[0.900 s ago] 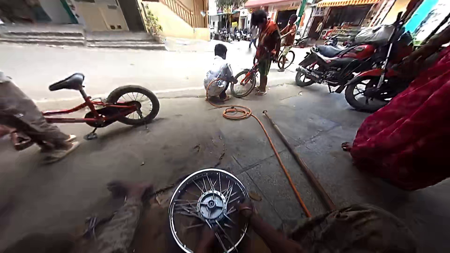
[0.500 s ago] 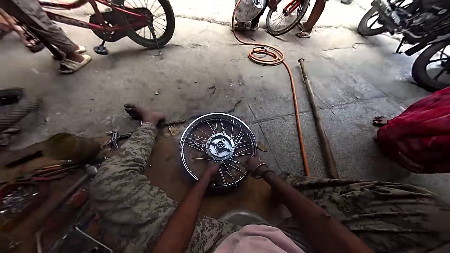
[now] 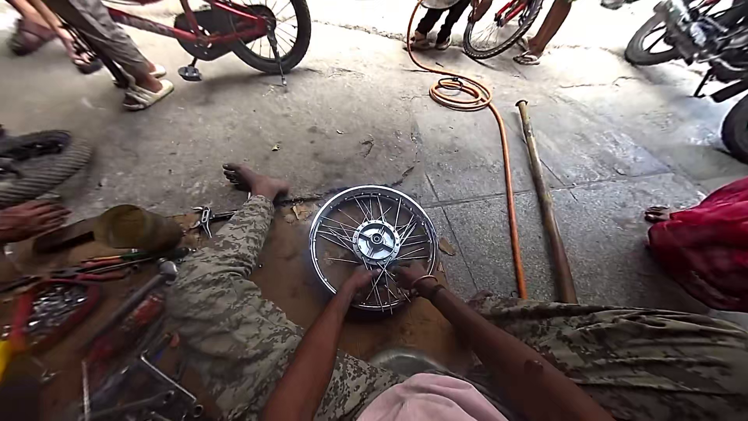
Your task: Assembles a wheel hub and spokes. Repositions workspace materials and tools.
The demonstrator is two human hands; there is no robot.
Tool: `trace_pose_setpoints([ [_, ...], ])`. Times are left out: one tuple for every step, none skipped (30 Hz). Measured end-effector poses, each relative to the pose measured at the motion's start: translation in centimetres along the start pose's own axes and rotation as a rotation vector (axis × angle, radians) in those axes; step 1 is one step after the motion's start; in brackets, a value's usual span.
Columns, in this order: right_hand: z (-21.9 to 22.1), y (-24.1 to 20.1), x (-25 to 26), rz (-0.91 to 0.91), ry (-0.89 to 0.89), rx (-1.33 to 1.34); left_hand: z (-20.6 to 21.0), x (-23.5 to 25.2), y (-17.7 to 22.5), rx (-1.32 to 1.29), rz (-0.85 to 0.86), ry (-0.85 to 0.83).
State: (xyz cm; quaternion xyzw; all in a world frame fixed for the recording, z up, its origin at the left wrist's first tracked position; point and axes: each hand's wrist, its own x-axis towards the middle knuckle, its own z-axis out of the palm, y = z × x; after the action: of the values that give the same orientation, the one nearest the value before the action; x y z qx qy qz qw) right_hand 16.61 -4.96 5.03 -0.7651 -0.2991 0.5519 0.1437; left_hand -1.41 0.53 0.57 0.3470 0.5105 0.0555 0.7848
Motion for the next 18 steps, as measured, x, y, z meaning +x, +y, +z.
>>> trace_pose_setpoints([
  [0.6, 0.1, 0.5, 0.002, 0.044, 0.070, -0.1, 0.0, 0.0, 0.051, -0.016, 0.004],
  [1.0, 0.1, 0.9, -0.008, 0.084, 0.067, -0.1, 0.2, -0.2, 0.087, -0.025, 0.009],
  [1.4, 0.0, 1.0, -0.023, 0.117, 0.017, -0.1, 0.2, -0.2, 0.103, -0.022, 0.018],
  [1.6, -0.2, 1.1, -0.037, 0.131, -0.027, -0.1, 0.1, -0.2, 0.112, -0.013, 0.028],
  [1.9, -0.4, 1.0, -0.041, 0.138, -0.053, -0.1, 0.0, -0.2, 0.125, -0.003, 0.034],
  [2.1, -0.5, 1.1, -0.036, 0.138, -0.077, -0.1, -0.1, -0.1, 0.146, 0.006, 0.038],
  [2.2, -0.7, 1.2, -0.031, 0.139, -0.108, -0.2, -0.1, -0.2, 0.166, 0.010, 0.037],
  [2.2, -0.7, 1.1, -0.022, 0.137, -0.135, -0.3, 0.1, -0.3, 0.178, 0.010, 0.031],
  [2.0, -0.9, 0.9, -0.001, 0.126, -0.172, -0.3, 0.0, -0.2, 0.176, -0.002, 0.027],
  [1.8, -0.8, 0.8, 0.018, 0.100, -0.236, -0.2, -0.3, 0.0, 0.161, -0.016, 0.016],
  [1.4, -0.7, 0.5, 0.032, 0.037, -0.313, -0.2, -0.6, 0.3, 0.134, -0.040, -0.011],
  [1.1, -0.5, 0.1, 0.026, -0.038, -0.392, -0.3, -1.0, 0.6, 0.093, -0.070, -0.054],
  [0.8, -0.1, -0.1, 0.005, -0.109, -0.448, -0.5, -1.4, 1.0, 0.050, -0.100, -0.106],
  [0.7, 0.2, -0.2, -0.008, -0.167, -0.463, -0.7, -1.9, 1.5, 0.030, -0.125, -0.158],
  [0.7, 0.7, 0.0, -0.009, -0.207, -0.446, -1.2, -2.3, 1.8, 0.025, -0.147, -0.196],
  [0.8, 0.9, 0.2, 0.002, -0.232, -0.407, -1.8, -2.5, 2.1, 0.033, -0.166, -0.227],
  [0.9, 0.9, 0.4, 0.016, -0.239, -0.372, -2.3, -2.7, 2.1, 0.043, -0.178, -0.241],
  [1.0, 0.7, 0.2, 0.021, -0.229, -0.370, -2.6, -2.7, 2.1, 0.056, -0.194, -0.245],
])
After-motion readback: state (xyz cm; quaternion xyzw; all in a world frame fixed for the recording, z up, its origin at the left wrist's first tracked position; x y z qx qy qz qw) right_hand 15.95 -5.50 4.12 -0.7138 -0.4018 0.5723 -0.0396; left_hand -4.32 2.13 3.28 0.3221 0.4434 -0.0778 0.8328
